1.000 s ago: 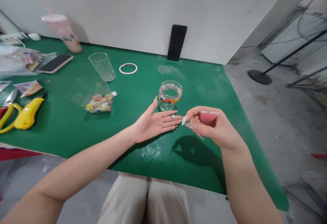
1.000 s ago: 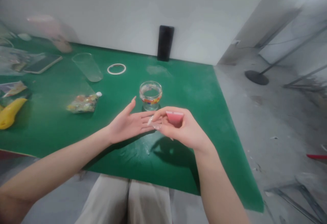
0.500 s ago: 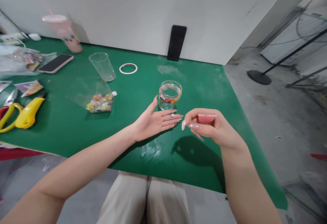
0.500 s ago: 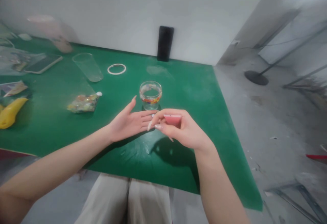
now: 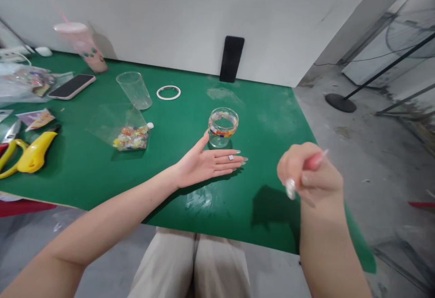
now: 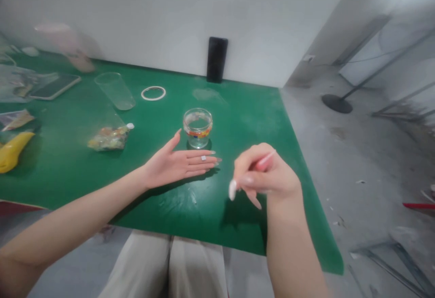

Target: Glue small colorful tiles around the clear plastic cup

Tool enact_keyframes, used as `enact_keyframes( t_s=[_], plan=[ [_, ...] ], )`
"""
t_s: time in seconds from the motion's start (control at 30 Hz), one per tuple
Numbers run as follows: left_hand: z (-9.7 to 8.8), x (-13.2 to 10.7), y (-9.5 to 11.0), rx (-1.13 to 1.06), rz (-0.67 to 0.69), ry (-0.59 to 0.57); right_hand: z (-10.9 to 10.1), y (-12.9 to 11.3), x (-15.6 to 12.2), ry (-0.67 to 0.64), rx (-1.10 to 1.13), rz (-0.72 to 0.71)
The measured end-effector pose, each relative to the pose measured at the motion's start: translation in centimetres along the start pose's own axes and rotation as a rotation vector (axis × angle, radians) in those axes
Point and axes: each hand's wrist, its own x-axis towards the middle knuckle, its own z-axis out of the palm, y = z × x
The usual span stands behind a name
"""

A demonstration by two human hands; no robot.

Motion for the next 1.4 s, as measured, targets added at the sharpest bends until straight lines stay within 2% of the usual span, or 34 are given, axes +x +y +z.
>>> enact_keyframes(
  t_s=[0.1, 0.3, 0.4, 0.5, 0.6, 0.7, 0.87, 1.07, 1.23, 1.4],
  plan=[
    [0.0, -0.1, 0.0, 0.003, -0.020, -0.075, 1.3, -0.2, 1.3, 0.194, 0.092, -0.013],
    [-0.1, -0.3, -0.3, -0.049, -0.041, -0.238, 2.8, -0.5, 3.8, 0.417, 0.216, -0.112],
    [0.1, -0.4, -0.4, -0.065, -0.039, -0.264, 2.9, 0.1, 4.0, 0.490, 0.263, -0.098],
    [0.4, -0.6, -0.3, -0.042, -0.052, -0.291, 2.7, 0.6, 3.7, 0.542, 0.199, -0.070],
    [0.7, -0.8, -0.3, 0.001, -0.066, -0.335, 2.6, 0.3, 3.5, 0.594, 0.090, -0.038],
    [0.8, -0.9, -0.3, 0.030, -0.084, -0.359, 2.8, -0.4, 3.5, 0.643, 0.077, -0.052],
    [0.6, -0.8, -0.5, 0.013, -0.084, -0.346, 3.0, -0.8, 4.1, 0.601, 0.170, -0.034],
    [0.4, -0.7, -0.3, 0.013, -0.094, -0.260, 2.5, 0.2, 3.8, 0.520, 0.060, 0.050],
    [0.3, -0.8, -0.1, -0.032, -0.066, -0.252, 2.4, 0.0, 3.9, 0.601, 0.023, -0.018],
    [0.5, -0.8, 0.0, -0.084, -0.047, -0.244, 2.4, -0.1, 4.0, 0.539, 0.014, -0.035]
  ],
)
